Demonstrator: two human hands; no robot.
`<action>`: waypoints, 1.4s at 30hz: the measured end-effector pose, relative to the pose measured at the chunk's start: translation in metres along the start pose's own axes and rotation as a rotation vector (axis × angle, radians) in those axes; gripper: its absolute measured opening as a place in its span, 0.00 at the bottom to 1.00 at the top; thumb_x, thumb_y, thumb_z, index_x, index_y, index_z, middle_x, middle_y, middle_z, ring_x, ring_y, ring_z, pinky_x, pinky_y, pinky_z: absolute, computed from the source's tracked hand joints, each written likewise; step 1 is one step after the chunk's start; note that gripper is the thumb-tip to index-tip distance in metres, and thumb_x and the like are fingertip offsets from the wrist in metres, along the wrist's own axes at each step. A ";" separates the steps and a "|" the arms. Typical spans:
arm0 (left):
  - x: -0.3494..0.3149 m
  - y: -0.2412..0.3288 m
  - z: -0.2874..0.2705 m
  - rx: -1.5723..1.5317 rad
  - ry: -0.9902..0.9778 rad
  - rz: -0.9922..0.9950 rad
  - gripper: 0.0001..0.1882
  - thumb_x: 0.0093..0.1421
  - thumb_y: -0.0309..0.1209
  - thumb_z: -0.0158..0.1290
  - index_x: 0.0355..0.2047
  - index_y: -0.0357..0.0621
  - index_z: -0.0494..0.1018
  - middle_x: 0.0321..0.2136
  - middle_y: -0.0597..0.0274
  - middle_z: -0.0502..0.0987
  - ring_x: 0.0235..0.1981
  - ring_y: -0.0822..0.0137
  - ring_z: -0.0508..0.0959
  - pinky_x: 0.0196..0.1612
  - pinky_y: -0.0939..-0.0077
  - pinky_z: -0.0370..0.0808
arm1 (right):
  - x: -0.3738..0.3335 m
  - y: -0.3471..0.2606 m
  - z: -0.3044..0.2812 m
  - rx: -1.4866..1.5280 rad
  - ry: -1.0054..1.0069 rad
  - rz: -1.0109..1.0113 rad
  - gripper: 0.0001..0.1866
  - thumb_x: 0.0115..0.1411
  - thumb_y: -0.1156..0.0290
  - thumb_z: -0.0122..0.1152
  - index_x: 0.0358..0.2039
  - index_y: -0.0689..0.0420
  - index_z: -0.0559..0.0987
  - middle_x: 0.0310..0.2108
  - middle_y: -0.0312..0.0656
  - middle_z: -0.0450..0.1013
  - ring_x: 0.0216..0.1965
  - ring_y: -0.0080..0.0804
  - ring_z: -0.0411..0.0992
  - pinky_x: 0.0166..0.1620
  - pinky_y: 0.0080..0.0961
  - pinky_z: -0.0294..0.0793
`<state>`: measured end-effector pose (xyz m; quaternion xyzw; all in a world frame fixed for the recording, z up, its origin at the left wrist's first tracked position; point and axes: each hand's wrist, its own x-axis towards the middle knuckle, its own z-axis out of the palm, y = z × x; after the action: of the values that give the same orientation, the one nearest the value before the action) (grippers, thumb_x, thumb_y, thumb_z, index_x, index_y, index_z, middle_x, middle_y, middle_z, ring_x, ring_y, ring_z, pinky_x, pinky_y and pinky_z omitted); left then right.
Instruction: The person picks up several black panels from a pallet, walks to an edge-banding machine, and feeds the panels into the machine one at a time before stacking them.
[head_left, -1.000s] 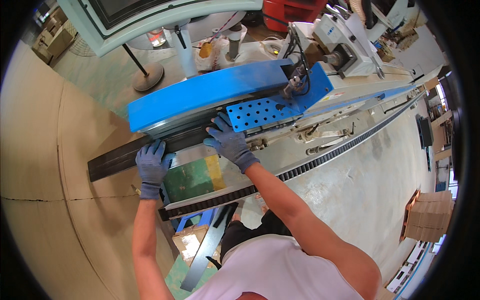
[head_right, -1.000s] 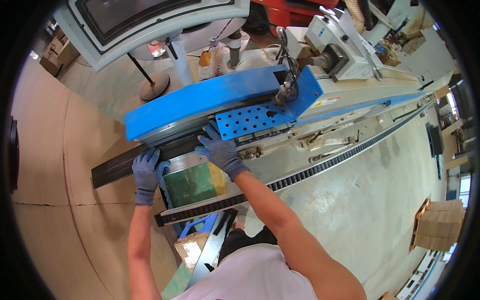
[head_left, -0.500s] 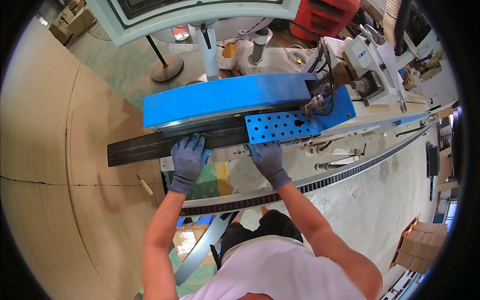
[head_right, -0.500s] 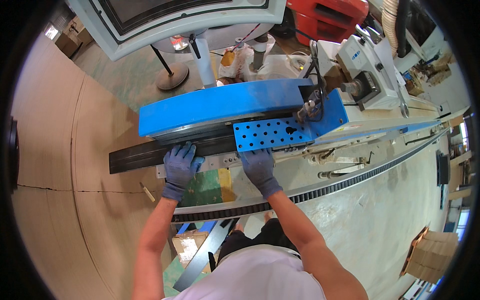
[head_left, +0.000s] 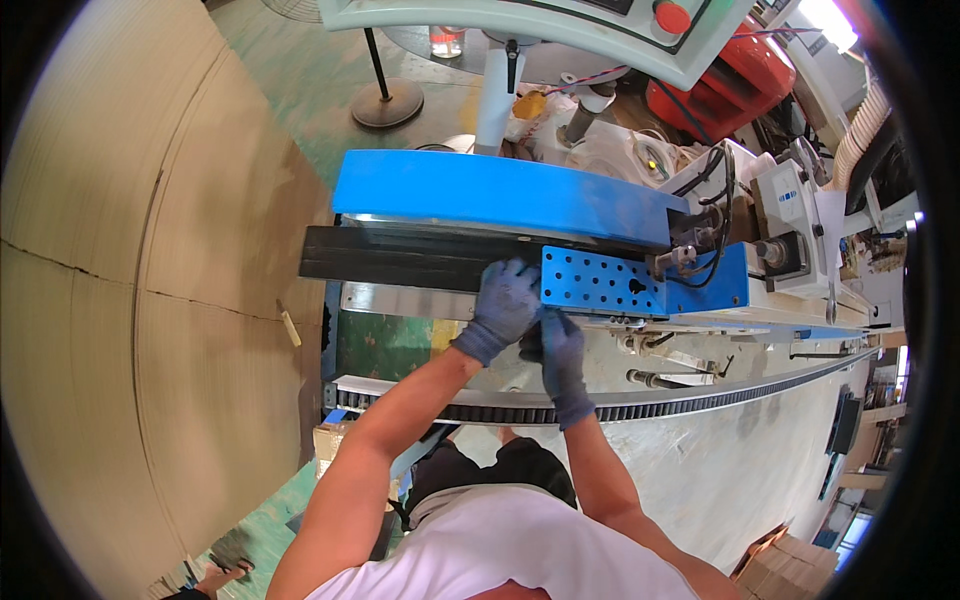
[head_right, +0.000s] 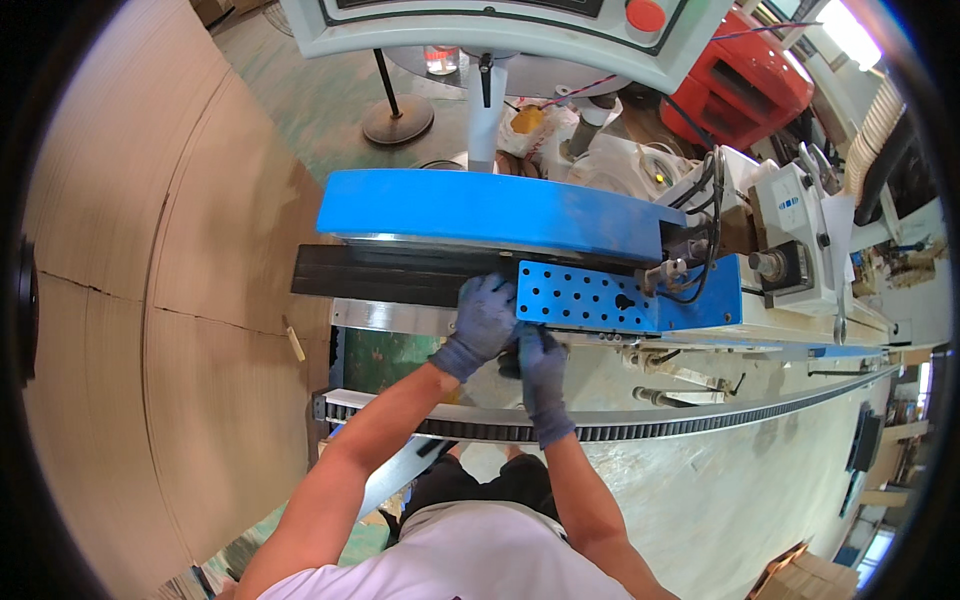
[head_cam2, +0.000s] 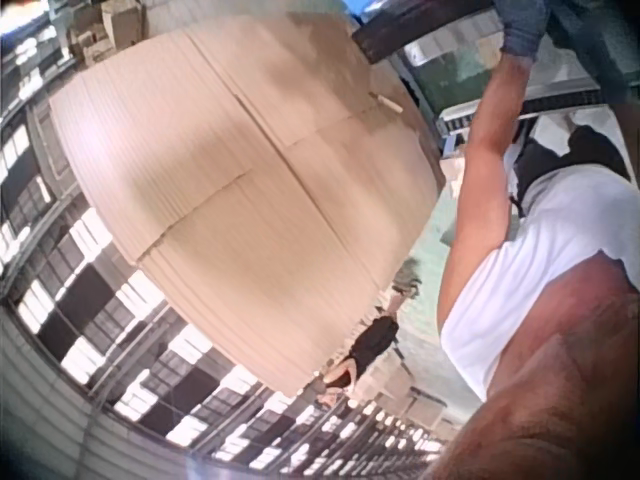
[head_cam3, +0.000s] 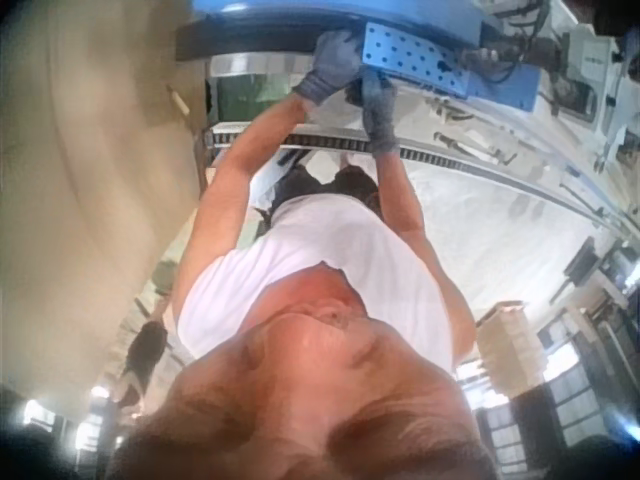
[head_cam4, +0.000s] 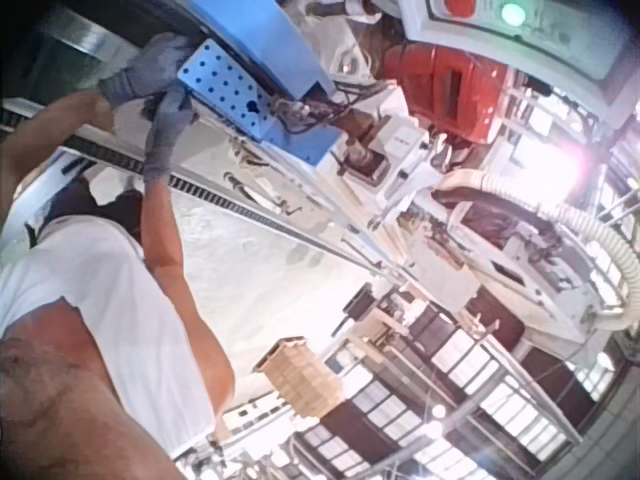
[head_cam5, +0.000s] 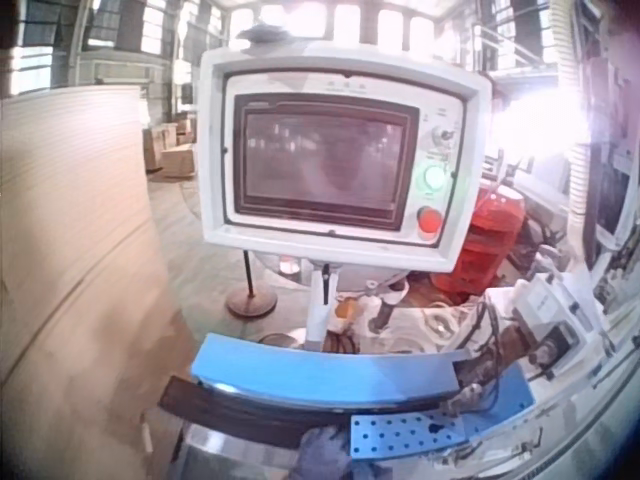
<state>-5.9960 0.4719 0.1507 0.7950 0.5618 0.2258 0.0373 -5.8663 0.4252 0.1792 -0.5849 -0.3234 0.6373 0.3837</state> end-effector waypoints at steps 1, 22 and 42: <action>0.004 0.002 0.003 -0.015 -0.092 -0.024 0.17 0.50 0.45 0.58 0.37 0.51 0.79 0.45 0.63 0.76 0.48 0.56 0.70 0.47 0.56 0.66 | 0.006 0.001 -0.004 0.048 0.014 0.023 0.16 0.66 0.58 0.52 0.35 0.59 0.76 0.26 0.40 0.76 0.22 0.27 0.75 0.24 0.23 0.76; -0.039 -0.022 -0.008 0.027 0.447 -0.050 0.18 0.49 0.46 0.60 0.34 0.48 0.79 0.39 0.62 0.77 0.43 0.59 0.73 0.43 0.60 0.69 | -0.040 0.025 0.011 -0.079 -0.071 0.047 0.13 0.66 0.64 0.53 0.45 0.57 0.76 0.31 0.42 0.76 0.25 0.29 0.77 0.28 0.28 0.80; -0.435 -0.007 -0.099 0.134 0.503 -0.995 0.13 0.57 0.21 0.57 0.43 0.37 0.79 0.43 0.50 0.81 0.45 0.54 0.80 0.50 0.64 0.75 | -0.061 0.328 -0.049 -1.177 -0.349 -0.086 0.34 0.55 0.50 0.66 0.52 0.66 0.73 0.44 0.60 0.76 0.47 0.57 0.74 0.49 0.45 0.73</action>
<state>-6.1581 0.0597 0.0989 0.3565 0.8738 0.3275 -0.0463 -5.8525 0.2078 -0.0779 -0.5723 -0.7021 0.4222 -0.0366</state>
